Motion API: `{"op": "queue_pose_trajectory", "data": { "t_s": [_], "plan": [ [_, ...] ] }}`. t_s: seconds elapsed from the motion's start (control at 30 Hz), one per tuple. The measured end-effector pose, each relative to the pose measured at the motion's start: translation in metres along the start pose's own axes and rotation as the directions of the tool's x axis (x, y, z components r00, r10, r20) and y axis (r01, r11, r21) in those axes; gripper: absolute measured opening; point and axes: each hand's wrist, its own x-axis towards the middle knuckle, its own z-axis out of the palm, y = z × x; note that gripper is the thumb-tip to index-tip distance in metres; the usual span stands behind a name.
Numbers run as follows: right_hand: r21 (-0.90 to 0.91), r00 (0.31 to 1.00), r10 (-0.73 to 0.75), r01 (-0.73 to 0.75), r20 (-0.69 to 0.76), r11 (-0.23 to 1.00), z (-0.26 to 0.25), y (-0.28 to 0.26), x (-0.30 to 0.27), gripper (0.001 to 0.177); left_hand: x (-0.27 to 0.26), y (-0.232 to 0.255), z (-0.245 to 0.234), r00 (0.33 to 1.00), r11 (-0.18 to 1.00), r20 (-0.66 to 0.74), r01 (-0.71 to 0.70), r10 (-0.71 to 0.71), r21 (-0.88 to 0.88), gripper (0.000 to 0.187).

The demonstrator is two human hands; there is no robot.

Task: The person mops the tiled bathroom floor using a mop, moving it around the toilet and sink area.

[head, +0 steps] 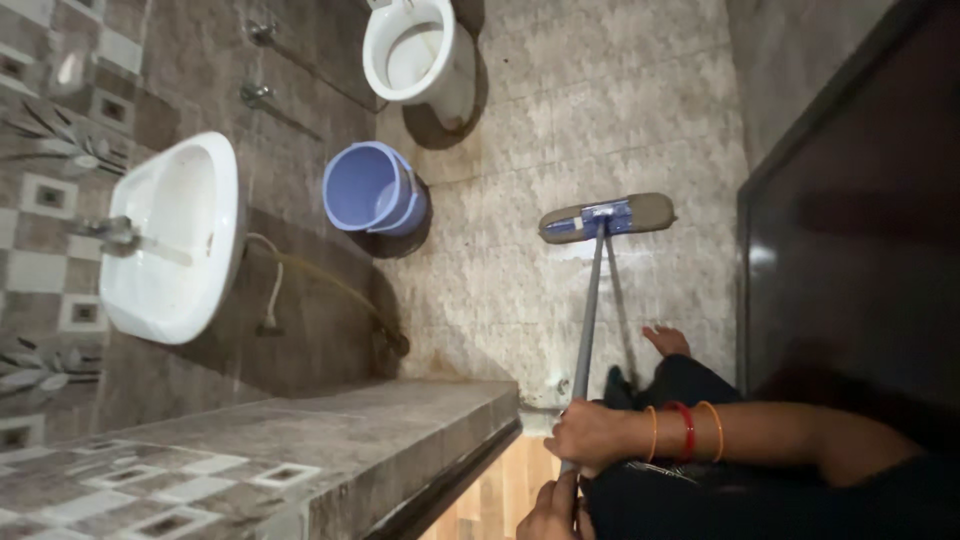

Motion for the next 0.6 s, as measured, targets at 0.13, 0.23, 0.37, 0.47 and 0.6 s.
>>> {"op": "queue_pose_trajectory", "data": {
  "t_s": [0.13, 0.23, 0.37, 0.47, 0.6],
  "plan": [
    [-0.055, 1.000, 0.023, -0.023, -0.011, 0.998, -0.022, 0.052, -0.006, 0.038, 0.060, 0.047, -0.022, 0.997, 1.000, -0.074, 0.005, -0.004, 0.002, 0.050],
    [-0.056, 0.994, 0.058, -0.063, -0.096, 0.996, -0.033, 0.098, -0.007, 0.036, 0.112, 0.072, -0.024, 0.995, 1.000, -0.096, -0.013, 0.014, 0.013, 0.046],
    [-0.142, 0.974, 0.123, -0.151, -0.188, 0.978, -0.053, 0.178, -0.020, 0.022, 0.192, 0.099, -0.008, 0.979, 0.993, -0.166, -0.113, 0.115, 0.020, 0.044],
    [-0.170, 0.950, 0.274, -0.298, -0.151, 0.939, -0.071, 0.242, -0.028, 0.022, 0.261, 0.108, 0.016, 0.999, 0.995, 0.002, -0.038, 0.038, 0.091, 0.050],
    [-0.103, 0.893, 0.383, -0.415, -0.236, 0.904, -0.093, 0.335, -0.046, 0.027, 0.363, 0.103, 0.060, 0.979, 0.977, -0.031, -0.196, 0.199, 0.084, 0.066]
  ]
}}
